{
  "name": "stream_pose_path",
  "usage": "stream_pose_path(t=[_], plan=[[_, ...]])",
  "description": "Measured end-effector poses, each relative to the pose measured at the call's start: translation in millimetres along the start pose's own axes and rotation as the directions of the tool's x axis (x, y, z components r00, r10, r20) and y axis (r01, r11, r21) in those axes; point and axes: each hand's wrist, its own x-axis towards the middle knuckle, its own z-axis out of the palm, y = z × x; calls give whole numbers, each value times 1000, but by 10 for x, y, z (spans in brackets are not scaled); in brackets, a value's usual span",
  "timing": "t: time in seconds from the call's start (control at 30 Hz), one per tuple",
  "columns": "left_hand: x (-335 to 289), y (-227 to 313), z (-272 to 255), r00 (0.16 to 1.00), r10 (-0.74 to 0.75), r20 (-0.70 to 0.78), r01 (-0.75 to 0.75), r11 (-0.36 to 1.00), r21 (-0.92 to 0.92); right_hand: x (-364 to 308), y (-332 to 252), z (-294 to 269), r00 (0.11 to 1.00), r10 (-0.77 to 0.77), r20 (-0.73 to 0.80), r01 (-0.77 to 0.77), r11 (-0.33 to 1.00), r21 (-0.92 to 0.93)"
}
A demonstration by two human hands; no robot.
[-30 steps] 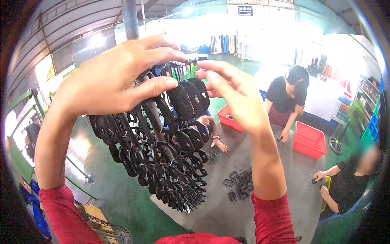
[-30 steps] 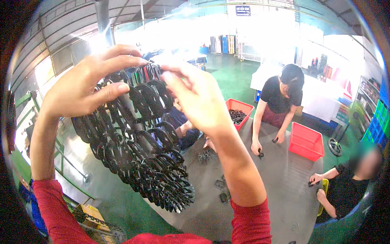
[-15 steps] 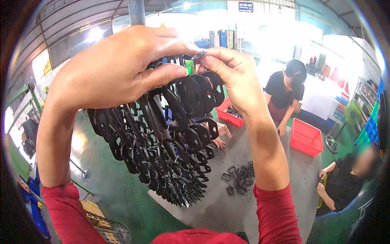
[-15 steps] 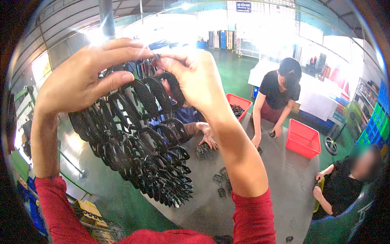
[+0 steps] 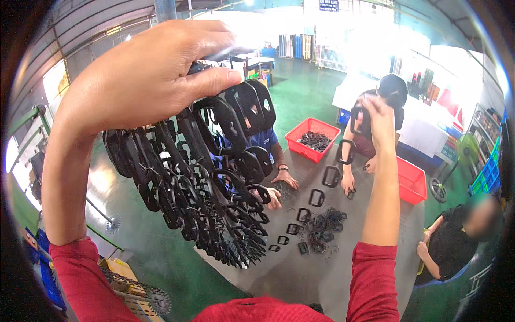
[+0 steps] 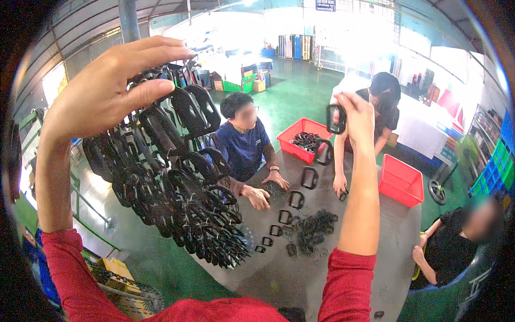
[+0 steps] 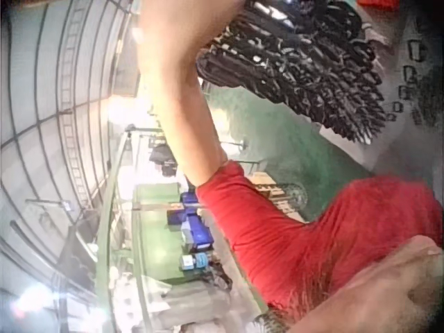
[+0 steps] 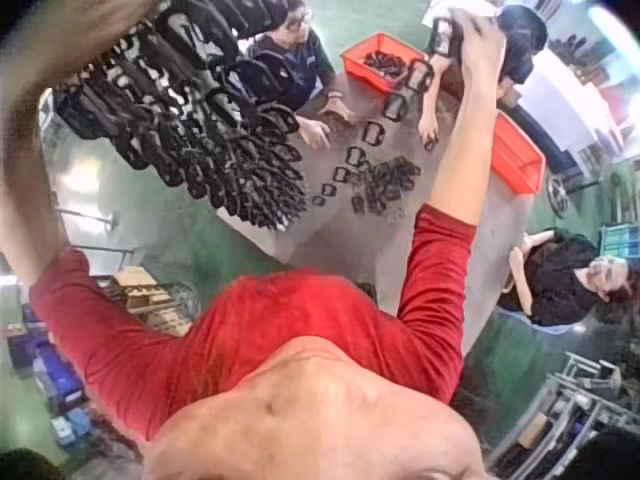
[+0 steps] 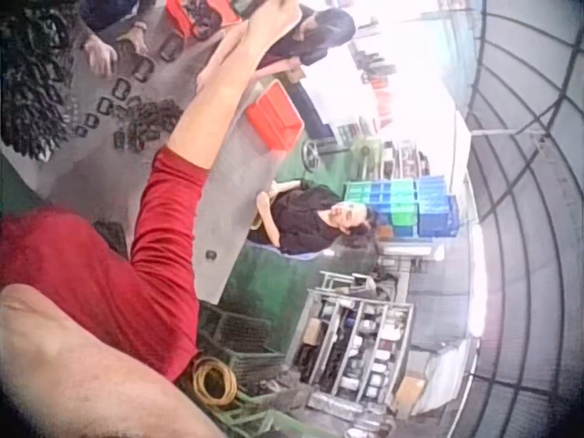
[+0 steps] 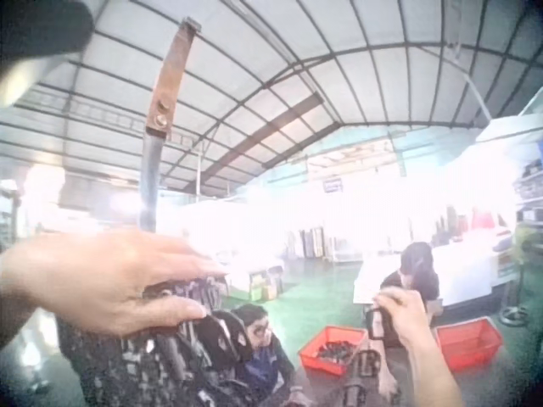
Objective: The person hangs small black plastic or metal parts onto a vertical rack. They take parts one at a time from a table where other people are also working and hook them onto the metal prongs of the rack.
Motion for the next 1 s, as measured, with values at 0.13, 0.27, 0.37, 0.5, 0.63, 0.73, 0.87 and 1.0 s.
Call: stream_pose_path(t=[0.13, 0.27, 0.37, 0.5, 0.63, 0.73, 0.87, 1.0], plan=[[-26, 7, 32, 998, -65, -17, 64, 997, -34, -348, 848, -98, 987, -157, -28, 132, 901, -412], [-28, 22, -16, 998, -62, 29, 63, 997, -40, -1027, 1642, -97, 985, 166, -40, -168, 890, -424], [-49, -8, -87, 998, -42, 36, 45, 995, -87, -1525, 2433, -212, 953, 299, 57, -239, 851, -467], [-80, 5, -156, 997, -28, 74, 38, 989, -141, -1424, 2220, -73, 960, 262, 98, -149, 775, -615], [-97, -95, -52, 999, 9, 44, -1, 982, -187, -729, 719, 547, 975, -124, 186, 128, 992, -9], [-111, -135, 32, 999, 45, -5, -45, 996, -80, -571, -485, 937, 920, -174, 350, 47, 939, 341], [-90, -89, 20, 999, 46, -18, -47, 996, -71, -522, -1193, 1185, 836, -138, 531, -72, 932, 356], [-38, -13, -29, 998, 60, -28, -64, 986, -153, -427, -1276, 1200, 810, -89, 579, -147, 926, 348]])
